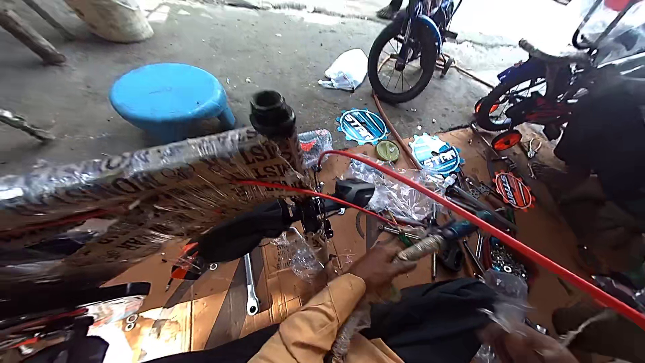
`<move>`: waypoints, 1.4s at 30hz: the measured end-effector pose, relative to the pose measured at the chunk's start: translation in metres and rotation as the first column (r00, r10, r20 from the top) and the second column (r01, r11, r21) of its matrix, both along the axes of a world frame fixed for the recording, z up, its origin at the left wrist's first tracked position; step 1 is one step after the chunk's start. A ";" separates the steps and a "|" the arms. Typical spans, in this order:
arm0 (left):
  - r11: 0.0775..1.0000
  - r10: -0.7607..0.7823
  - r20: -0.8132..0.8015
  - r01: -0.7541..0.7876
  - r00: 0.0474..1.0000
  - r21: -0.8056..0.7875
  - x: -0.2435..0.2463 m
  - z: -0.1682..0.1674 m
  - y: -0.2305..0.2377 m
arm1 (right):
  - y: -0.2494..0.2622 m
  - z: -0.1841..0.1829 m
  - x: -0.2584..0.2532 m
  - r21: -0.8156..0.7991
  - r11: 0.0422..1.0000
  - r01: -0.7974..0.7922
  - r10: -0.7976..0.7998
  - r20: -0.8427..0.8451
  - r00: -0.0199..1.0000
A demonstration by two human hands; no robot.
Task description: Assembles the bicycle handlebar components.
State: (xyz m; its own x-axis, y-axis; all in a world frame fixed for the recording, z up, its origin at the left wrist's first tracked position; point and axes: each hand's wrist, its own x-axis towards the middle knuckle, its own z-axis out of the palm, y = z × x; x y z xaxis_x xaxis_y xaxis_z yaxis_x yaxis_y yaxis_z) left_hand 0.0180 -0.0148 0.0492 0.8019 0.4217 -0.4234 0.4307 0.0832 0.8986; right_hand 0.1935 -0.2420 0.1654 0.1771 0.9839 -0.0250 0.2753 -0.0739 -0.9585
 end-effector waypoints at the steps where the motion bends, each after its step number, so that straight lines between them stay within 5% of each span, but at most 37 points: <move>1: 1.000 -0.010 0.026 0.010 1.000 -0.027 0.002 0.000 -0.002 | 0.013 -0.019 0.007 -0.075 0.997 -0.020 0.030 0.136 0.990; 3: 0.997 -0.027 0.040 0.030 0.999 -0.076 0.000 -0.012 -0.009 | 0.029 -0.059 -0.002 -0.239 0.970 -0.055 0.131 0.316 0.940; 8: 0.988 0.094 0.106 -0.079 0.990 -0.135 -0.018 -0.042 -0.013 | 0.058 -0.131 -0.046 -0.287 0.957 0.046 0.017 0.213 0.977; 16: 0.998 0.053 0.036 -0.053 0.998 0.016 -0.025 -0.038 -0.012 | 0.083 -0.142 -0.069 -0.274 0.947 0.166 -0.064 0.346 0.936; 18: 0.998 0.020 0.017 -0.021 1.000 0.056 -0.023 -0.035 -0.014 | 0.086 -0.138 -0.066 -0.361 0.915 0.182 -0.086 0.265 0.960; 20: 0.997 0.006 0.005 -0.006 1.000 0.071 -0.022 -0.033 -0.016 | 0.086 -0.141 -0.062 -0.459 0.865 0.201 -0.226 0.000 0.974; 23: 0.995 -0.010 0.007 0.010 1.000 0.103 -0.020 -0.032 -0.019 | 0.088 -0.133 -0.066 -0.584 0.790 0.187 -0.371 -0.213 0.904; 27: 0.991 -0.019 0.015 0.016 1.000 0.136 -0.020 -0.033 -0.022 | 0.085 -0.136 -0.061 -0.545 0.833 0.097 -0.075 0.062 0.995; 35: 0.974 -0.088 -0.019 0.090 0.996 0.210 -0.012 -0.020 -0.034 | 0.089 -0.119 -0.062 -0.662 0.726 0.187 0.146 0.414 0.899; 37: 0.965 -0.098 -0.022 0.101 0.995 0.242 -0.012 -0.019 -0.037 | 0.078 -0.128 -0.060 -0.588 0.784 0.201 0.018 0.345 0.938; 39: 0.961 -0.099 -0.021 0.101 0.995 0.258 -0.012 -0.020 -0.040 | 0.067 -0.136 -0.055 -0.556 0.811 0.182 -0.165 0.081 0.983; 42: 0.963 -0.078 -0.013 0.079 0.997 0.257 -0.015 -0.024 -0.041 | 0.059 -0.124 -0.052 -0.593 0.803 0.062 -0.289 -0.296 0.910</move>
